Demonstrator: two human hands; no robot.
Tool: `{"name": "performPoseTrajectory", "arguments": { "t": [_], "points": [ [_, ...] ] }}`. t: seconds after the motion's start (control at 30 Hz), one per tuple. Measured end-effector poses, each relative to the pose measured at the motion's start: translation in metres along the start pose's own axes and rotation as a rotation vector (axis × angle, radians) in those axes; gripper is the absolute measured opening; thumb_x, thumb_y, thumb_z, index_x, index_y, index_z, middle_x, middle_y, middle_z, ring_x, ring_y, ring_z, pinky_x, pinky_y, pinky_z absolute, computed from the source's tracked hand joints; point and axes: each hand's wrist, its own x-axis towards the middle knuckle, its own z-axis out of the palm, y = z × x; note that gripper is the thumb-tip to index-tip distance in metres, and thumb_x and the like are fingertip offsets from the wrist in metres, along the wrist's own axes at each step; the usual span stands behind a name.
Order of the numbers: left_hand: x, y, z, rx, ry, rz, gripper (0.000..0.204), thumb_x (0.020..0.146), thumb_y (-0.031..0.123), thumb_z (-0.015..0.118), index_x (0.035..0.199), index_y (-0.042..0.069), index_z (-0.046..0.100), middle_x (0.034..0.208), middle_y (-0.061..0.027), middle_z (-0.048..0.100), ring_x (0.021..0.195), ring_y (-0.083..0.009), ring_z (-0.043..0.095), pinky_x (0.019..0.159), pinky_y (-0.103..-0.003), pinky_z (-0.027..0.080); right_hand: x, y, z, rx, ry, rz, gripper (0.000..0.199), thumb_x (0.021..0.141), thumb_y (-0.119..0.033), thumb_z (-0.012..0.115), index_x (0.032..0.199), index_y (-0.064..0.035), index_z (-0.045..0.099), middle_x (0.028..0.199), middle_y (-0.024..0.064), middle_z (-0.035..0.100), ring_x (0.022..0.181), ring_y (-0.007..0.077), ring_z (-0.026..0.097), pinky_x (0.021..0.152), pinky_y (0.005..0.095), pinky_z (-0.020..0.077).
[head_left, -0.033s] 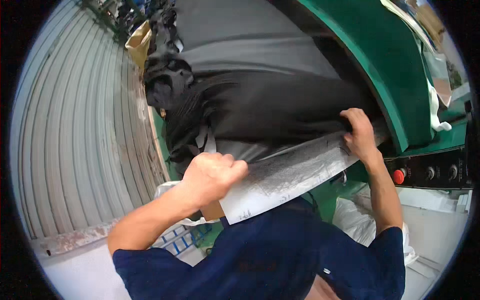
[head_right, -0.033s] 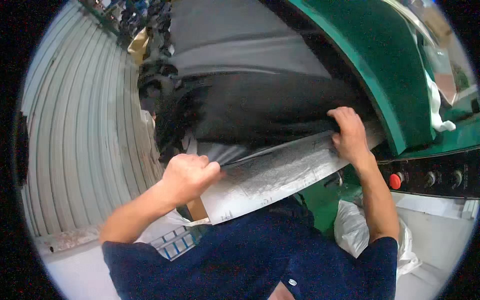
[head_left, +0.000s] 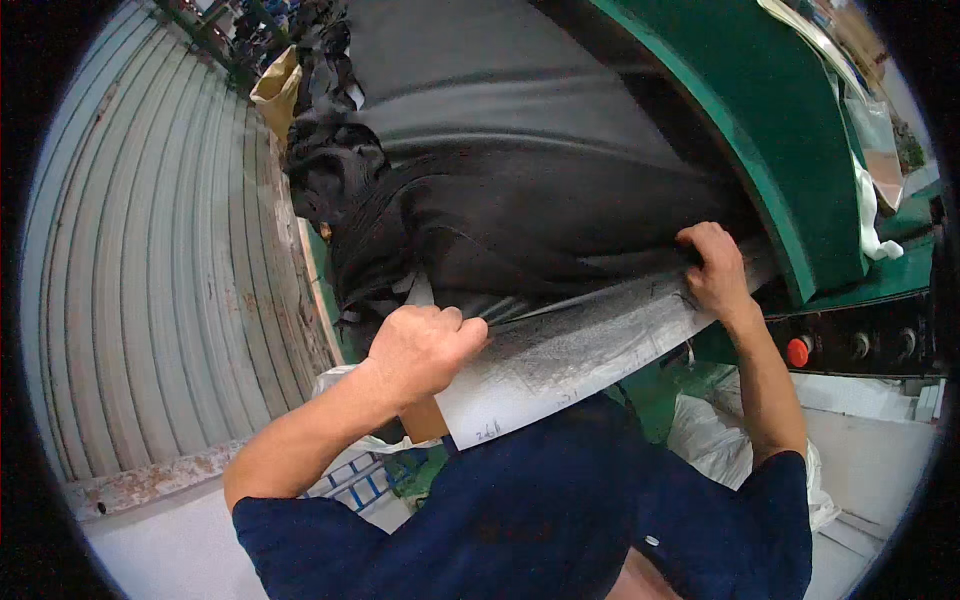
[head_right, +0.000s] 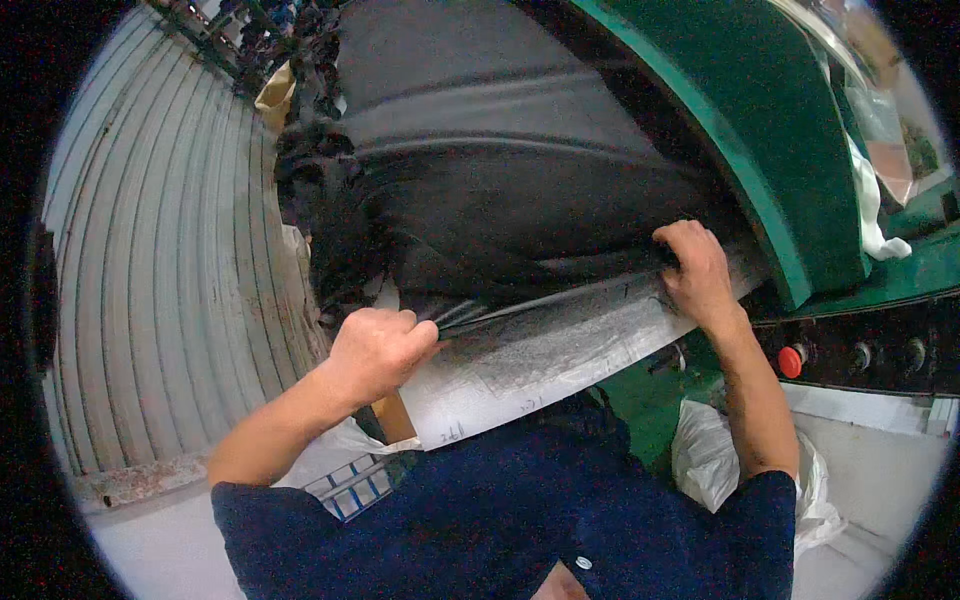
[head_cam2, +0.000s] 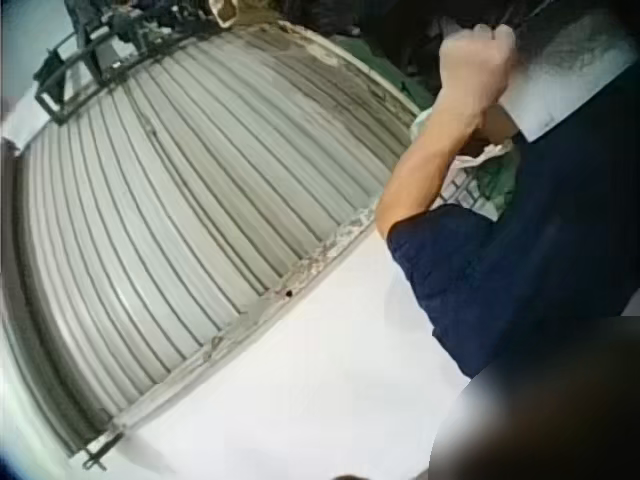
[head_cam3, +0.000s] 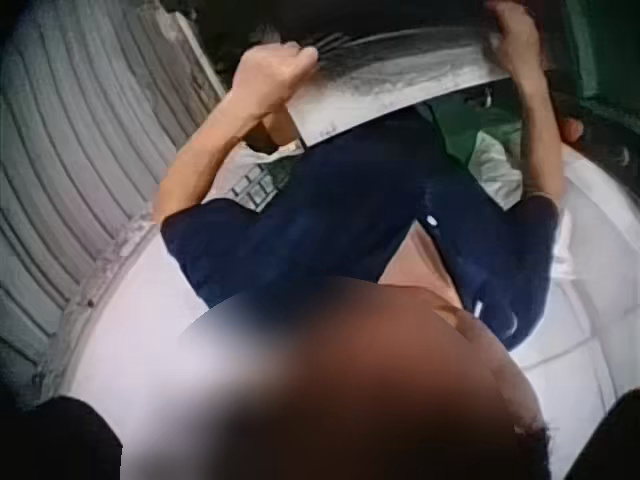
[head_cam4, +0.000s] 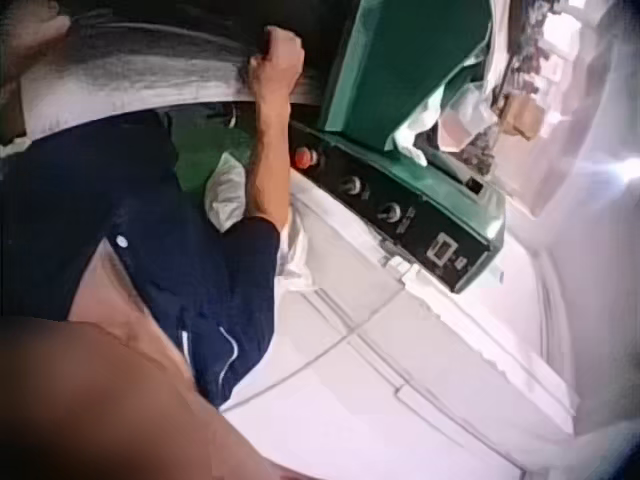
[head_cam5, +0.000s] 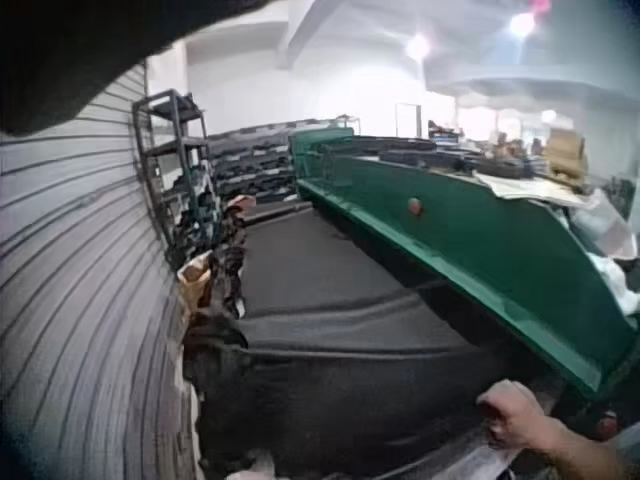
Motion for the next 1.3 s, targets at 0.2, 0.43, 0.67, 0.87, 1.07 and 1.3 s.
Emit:
{"name": "performPoseTrajectory", "arguments": {
  "t": [0.2,0.43,0.67,0.87,1.07,1.3],
  "points": [
    [0.009,0.016,0.016,0.07,0.086,-0.169,0.028,0.068,0.015,0.076,0.071,0.011,0.048,0.062,-0.0067,0.048,0.056,-0.0255,0.056,0.05,-0.039,0.044,-0.012,0.01,0.005,0.083,0.02,-0.003,0.03,0.065,0.007,0.066,0.093,-0.003,0.062,0.09,0.0129,0.061,0.09,0.0337,0.059,0.077,0.0421,0.0483],
    [0.022,0.037,0.003,0.154,0.061,-0.373,0.057,0.061,0.011,0.077,0.115,0.002,0.059,0.1,-0.0133,0.057,0.093,-0.0298,0.059,0.079,-0.042,0.047,-0.019,0.008,0.003,0.161,0.016,-0.017,0.031,0.064,0.006,0.067,0.094,-0.001,0.065,0.093,0.0127,0.063,0.093,0.0338,0.06,0.081,0.0423,0.0504],
    [0.04,0.054,0.023,0.034,0.128,-0.28,0.07,0.06,0.017,0.085,0.122,0.0,0.058,0.124,-0.0195,0.055,0.114,-0.0367,0.054,0.093,-0.046,0.044,-0.027,0.001,0.002,0.19,0.015,-0.01,0.03,0.068,0.004,0.067,0.097,0.0005,0.065,0.093,0.0132,0.061,0.093,0.0333,0.059,0.081,0.0408,0.0501],
    [0.026,0.032,0.027,-0.102,0.086,-0.146,0.044,0.075,0.02,0.077,0.112,0.0,0.064,0.112,-0.0165,0.063,0.111,-0.0358,0.058,0.094,-0.046,0.045,-0.03,-0.003,-0.009,0.276,-0.003,-0.002,0.026,0.075,0.0,0.068,0.101,0.0029,0.064,0.099,0.0142,0.063,0.094,0.0328,0.059,0.082,0.0405,0.0497],
    [0.019,0.021,0.024,-0.15,0.083,-0.123,0.037,0.073,0.011,0.075,0.106,0.0,0.065,0.111,-0.0154,0.064,0.113,-0.0348,0.057,0.092,-0.044,0.048,-0.029,0.005,-0.001,0.287,-0.014,0.021,0.03,0.077,-0.007,0.074,0.103,0.0038,0.063,0.094,0.0152,0.064,0.093,0.033,0.059,0.081,0.0404,0.0497],
    [0.035,0.029,0.01,-0.015,-0.115,-0.168,0.033,0.067,0.015,0.077,0.096,0.005,0.065,0.085,-0.0098,0.058,0.088,-0.03,0.056,0.078,-0.04,0.043,-0.024,0.004,-0.003,0.196,-0.023,-0.057,0.033,0.072,-0.01,0.079,0.099,0.0022,0.064,0.089,0.0153,0.062,0.088,0.0337,0.058,0.077,0.0407,0.0491]
  ]
}}
